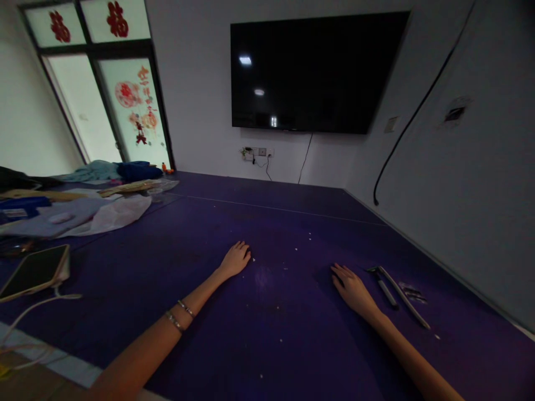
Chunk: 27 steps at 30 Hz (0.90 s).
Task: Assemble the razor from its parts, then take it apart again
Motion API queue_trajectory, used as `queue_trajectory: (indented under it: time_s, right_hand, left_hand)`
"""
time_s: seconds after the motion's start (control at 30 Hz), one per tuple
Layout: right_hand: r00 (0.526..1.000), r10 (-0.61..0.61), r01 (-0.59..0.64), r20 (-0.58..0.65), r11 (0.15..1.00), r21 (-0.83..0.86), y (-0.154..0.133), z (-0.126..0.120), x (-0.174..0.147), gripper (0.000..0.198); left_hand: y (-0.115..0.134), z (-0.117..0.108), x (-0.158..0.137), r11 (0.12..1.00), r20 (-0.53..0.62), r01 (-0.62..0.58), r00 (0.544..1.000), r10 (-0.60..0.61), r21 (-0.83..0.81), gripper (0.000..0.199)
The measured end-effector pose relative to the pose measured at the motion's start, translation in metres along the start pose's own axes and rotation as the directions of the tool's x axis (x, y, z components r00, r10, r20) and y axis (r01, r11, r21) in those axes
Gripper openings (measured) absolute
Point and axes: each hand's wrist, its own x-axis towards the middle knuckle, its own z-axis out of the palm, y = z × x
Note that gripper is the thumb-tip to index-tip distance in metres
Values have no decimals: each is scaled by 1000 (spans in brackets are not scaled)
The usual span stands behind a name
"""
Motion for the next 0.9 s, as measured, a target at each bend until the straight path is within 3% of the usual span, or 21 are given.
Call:
queue_trajectory:
  time_s: [0.9]
  right_hand:
    - [999,11,-10,-32,999,37,-3,-1,-6,45]
  left_hand:
    - [-2,-1,-7,1000,45,-21,999,21,13,46]
